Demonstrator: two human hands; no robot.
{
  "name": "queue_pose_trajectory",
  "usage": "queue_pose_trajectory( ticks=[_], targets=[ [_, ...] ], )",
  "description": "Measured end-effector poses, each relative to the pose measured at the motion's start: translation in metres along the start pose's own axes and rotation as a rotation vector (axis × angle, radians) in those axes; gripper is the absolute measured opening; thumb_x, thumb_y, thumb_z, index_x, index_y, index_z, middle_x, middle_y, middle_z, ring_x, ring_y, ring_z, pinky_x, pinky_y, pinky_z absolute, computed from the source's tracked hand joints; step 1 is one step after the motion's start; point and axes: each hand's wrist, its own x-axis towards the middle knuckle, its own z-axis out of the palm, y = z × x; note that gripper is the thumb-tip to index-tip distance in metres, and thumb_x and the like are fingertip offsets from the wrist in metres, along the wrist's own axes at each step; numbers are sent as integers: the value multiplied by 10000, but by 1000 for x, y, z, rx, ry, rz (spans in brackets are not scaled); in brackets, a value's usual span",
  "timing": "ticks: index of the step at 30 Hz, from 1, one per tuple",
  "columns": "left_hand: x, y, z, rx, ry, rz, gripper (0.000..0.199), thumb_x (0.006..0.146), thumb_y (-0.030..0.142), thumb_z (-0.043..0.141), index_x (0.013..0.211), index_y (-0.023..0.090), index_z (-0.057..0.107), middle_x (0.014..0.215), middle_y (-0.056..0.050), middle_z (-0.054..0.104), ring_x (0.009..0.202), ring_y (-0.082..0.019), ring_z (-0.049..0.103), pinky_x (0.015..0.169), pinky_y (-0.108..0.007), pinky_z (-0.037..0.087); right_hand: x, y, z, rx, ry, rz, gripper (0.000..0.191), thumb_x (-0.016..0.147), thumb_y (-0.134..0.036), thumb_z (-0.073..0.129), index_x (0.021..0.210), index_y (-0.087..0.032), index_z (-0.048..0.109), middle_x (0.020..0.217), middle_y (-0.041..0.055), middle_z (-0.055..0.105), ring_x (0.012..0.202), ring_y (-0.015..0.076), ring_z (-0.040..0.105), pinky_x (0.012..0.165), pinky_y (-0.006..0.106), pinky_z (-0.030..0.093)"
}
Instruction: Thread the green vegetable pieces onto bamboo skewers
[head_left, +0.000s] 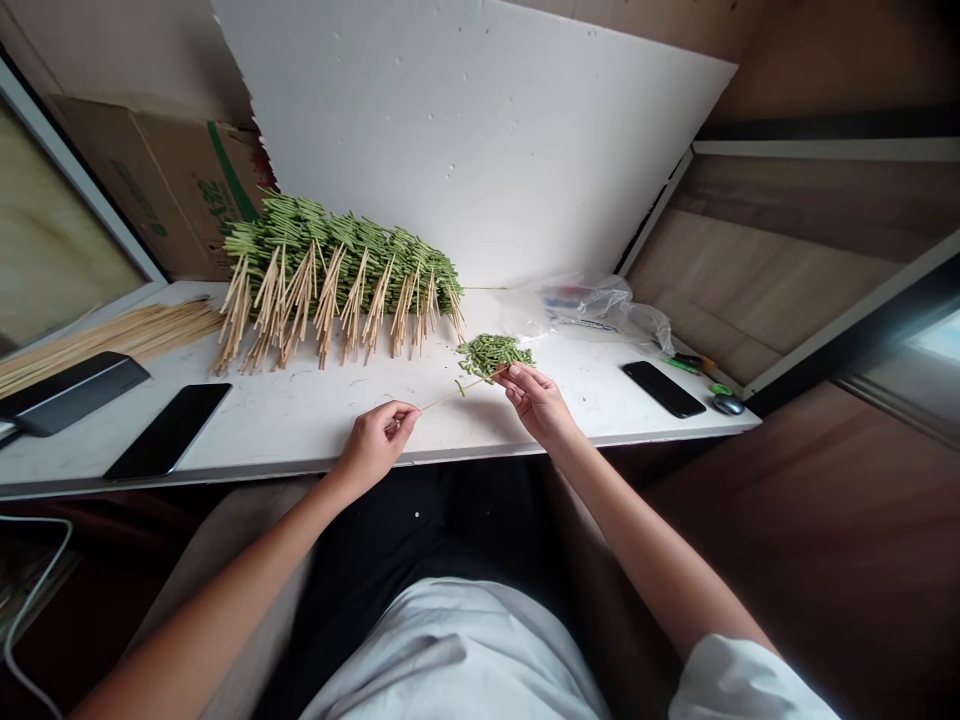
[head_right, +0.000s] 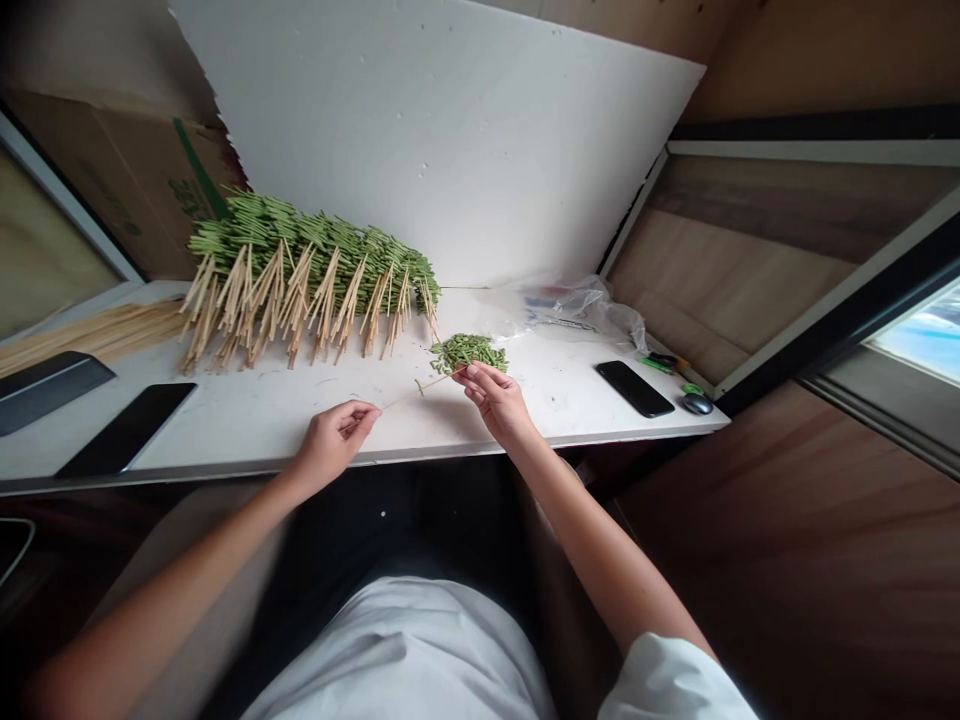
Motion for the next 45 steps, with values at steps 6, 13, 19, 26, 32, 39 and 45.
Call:
queue_pose_trajectory(
  ticks=[6, 13, 19, 26, 32, 39, 45],
  targets=[
    [-1, -2, 0, 9, 7, 27, 285, 1031, 432, 657, 990, 168, 756, 884, -74, 786, 731, -173, 728, 636, -248, 536, 0, 4, 0, -51, 21, -12, 369, 672, -471, 996, 909, -237, 837, 1028, 70, 860, 1085, 274, 814, 797, 290, 625],
    [-1, -4, 0, 3, 17, 38, 273, 1044, 419, 646, 1008, 171, 755, 889, -69, 782, 725, -161, 715, 641, -243, 528, -6, -2, 8, -44, -1, -62, 366, 670, -452, 1013, 918, -239, 846, 1029, 62, 856, 1073, 264, 800, 861, 317, 646],
    [-2, -3, -1, 5, 19, 43, 259, 1045, 404, 647, 1008, 172, 756, 875, -58, 773, 714, -155, 702, 632, -243, 512, -8, -4, 10, 7, 2, -19, 348, 657, -415, 1020, 909, -249, 848, 1020, 35, 855, 1007, 213, 808, 717, 229, 620],
    [-3, -5, -2, 12, 15, 49, 245, 1043, 396, 650, 1005, 179, 758, 892, -62, 774, 744, -166, 708, 648, -255, 513, -7, -4, 9, -23, 45, -45, 371, 604, -395, 1042, 882, -254, 841, 960, 33, 854, 960, 221, 807, 727, 261, 622],
    [-3, -4, -2, 49, 27, 91, 241, 1053, 385, 643, 1006, 178, 757, 893, -57, 767, 716, -149, 675, 646, -252, 498, -10, -2, 11, -59, 80, -114, 382, 586, -401, 1049, 857, -240, 832, 937, 61, 854, 969, 247, 807, 818, 324, 631],
    [-4, 2, -5, 89, 41, 165, 236, 1072, 351, 612, 1005, 178, 759, 925, -67, 768, 731, -142, 660, 645, -239, 493, -11, -5, 11, -85, 32, -98, 323, 646, -403, 1018, 857, -239, 836, 954, 65, 855, 997, 245, 809, 866, 321, 630],
    [-5, 2, -4, 106, 51, 180, 235, 1071, 344, 608, 1014, 181, 767, 909, -71, 768, 744, -152, 678, 646, -240, 507, -9, -4, 5, -109, -10, -92, 321, 671, -409, 1007, 893, -247, 841, 963, 61, 856, 1093, 280, 808, 995, 391, 630]
  ],
)
